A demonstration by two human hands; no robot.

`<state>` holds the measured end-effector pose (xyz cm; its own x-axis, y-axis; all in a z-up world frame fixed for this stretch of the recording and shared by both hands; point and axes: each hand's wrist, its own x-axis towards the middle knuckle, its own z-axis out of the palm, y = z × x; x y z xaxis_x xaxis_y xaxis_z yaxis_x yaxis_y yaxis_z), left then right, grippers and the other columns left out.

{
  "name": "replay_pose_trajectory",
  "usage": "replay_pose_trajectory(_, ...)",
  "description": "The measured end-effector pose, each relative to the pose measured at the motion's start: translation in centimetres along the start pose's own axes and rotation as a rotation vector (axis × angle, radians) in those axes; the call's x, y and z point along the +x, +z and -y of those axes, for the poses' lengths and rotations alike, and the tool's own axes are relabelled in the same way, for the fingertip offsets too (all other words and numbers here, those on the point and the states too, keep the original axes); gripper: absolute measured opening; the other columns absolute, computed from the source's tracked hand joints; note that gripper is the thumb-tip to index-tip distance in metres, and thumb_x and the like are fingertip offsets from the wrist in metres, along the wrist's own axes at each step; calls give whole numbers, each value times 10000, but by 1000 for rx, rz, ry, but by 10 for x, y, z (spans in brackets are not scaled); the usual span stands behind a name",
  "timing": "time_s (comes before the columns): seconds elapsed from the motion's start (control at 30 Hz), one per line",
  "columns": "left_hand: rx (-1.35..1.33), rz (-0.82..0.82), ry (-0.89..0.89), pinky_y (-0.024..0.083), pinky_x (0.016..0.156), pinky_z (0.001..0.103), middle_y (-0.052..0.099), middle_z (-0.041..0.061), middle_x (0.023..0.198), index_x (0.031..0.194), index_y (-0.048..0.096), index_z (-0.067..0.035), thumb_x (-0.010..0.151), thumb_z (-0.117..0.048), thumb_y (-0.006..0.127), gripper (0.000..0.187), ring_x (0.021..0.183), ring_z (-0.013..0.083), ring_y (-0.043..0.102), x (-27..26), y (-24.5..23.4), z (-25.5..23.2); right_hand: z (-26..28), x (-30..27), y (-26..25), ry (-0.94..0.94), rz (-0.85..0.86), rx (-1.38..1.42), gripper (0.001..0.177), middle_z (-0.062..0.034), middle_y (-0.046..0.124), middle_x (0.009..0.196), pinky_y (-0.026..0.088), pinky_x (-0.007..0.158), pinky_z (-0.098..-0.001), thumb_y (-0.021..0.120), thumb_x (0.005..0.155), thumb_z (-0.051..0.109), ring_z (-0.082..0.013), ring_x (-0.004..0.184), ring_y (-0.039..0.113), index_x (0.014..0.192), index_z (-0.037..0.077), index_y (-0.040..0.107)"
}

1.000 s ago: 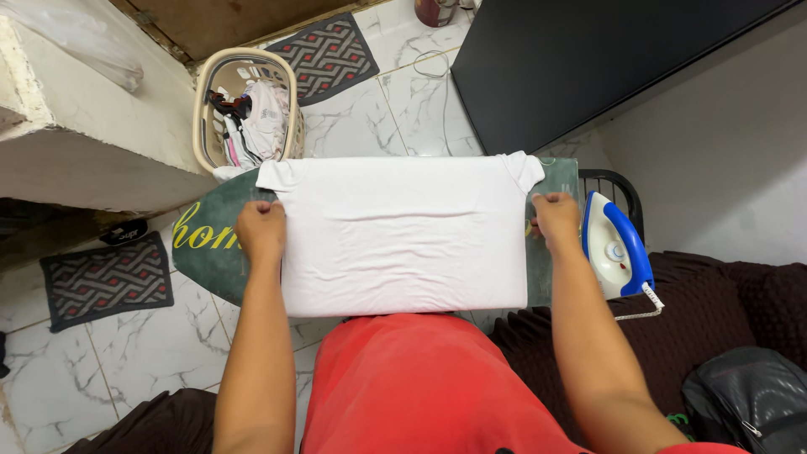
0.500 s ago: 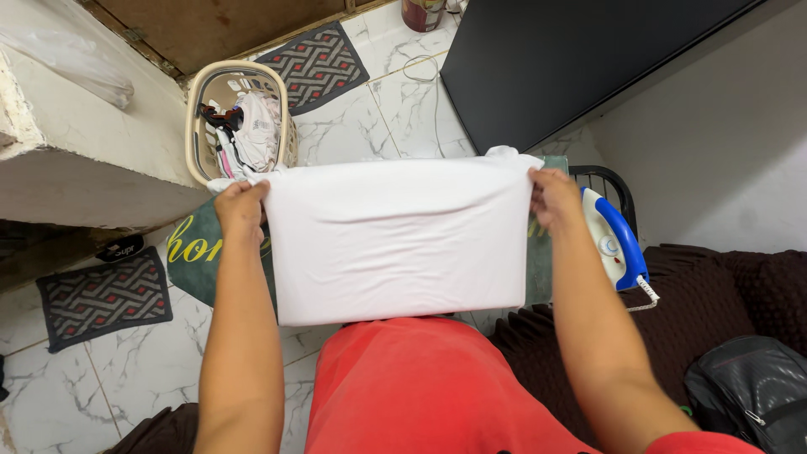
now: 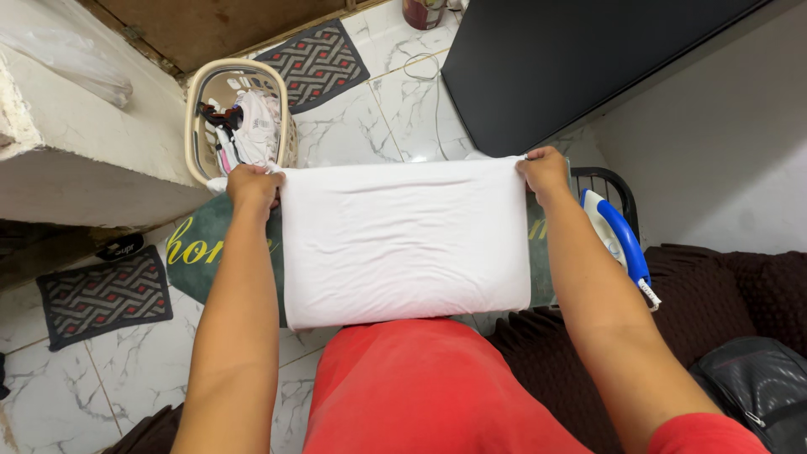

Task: The person irons a white t-shirt on an ironing board, smoothing the fabric and using a steam iron. After ironing, the person folds the t-shirt neatly on the board.

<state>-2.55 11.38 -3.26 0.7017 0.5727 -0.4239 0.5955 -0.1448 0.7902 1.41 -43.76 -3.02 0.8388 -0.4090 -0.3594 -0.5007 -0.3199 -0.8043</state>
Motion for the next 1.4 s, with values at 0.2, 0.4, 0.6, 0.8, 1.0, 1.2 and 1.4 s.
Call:
replay_pose_trajectory(0.2, 196, -215, 143, 563, 774, 356, 733, 146, 961, 999, 664, -58, 701, -58, 766, 315, 859, 266, 716, 0, 5, -1, 10, -7, -6, -64, -68, -70, 313, -68, 695, 944, 540, 633, -290, 727, 816, 19, -153, 782, 673, 1118, 59, 651)
replay_pose_trajectory(0.4, 308, -167, 293, 548, 822, 414, 735, 166, 981, 1042, 680, -40, 753, -202, 852, 373, 910, 320, 707, -50, -13, 21, -15, -42, -14, -123, 7, -336, 393, -105, 699, 958, 512, 663, -350, 795, 813, 145, -199, 770, 648, 1156, 41, 635)
replay_pose_trajectory(0.6, 545, -16, 161, 550, 833, 442, 754, 160, 948, 1060, 701, -34, 799, -281, 835, 383, 911, 342, 720, -163, -57, 75, -77, -118, -53, -49, 171, -473, 277, -124, 716, 821, 517, 665, -358, 778, 844, 184, -207, 675, 655, 991, -22, 668)
replay_pose_trajectory(0.8, 587, 44, -9, 561, 764, 417, 752, 157, 857, 942, 746, -29, 784, -255, 831, 289, 824, 312, 735, -195, -72, 119, -91, -169, -79, 276, 399, -331, 232, -57, 625, 646, 360, 413, -294, 808, 821, 218, -138, 521, 528, 793, 28, 678)
replay_pose_trajectory(1.0, -6, 131, 47, 482, 647, 292, 675, 64, 839, 1009, 696, 27, 878, -121, 797, 222, 732, 140, 601, -190, -83, 156, -98, -170, -101, 276, 619, -276, 252, -69, 578, 659, 340, 414, -279, 795, 859, 222, -140, 510, 490, 794, 34, 642)
replay_pose_trajectory(1.2, -83, 205, -22, 461, 659, 253, 719, 50, 894, 1076, 710, 6, 861, -62, 756, 230, 757, 114, 624, -206, -89, 165, -104, -187, -115, 218, 647, -171, 141, -59, 715, 769, 447, 473, -257, 714, 853, 177, -114, 577, 582, 916, 57, 675)
replay_pose_trajectory(1.4, -104, 228, -6, 513, 631, 280, 728, 63, 907, 1078, 676, 2, 909, -103, 707, 201, 797, 145, 690, -202, -100, 149, -135, -214, -79, -2, 159, -320, 279, -72, 671, 810, 401, 514, -300, 784, 845, 205, -138, 631, 571, 1037, 24, 691)
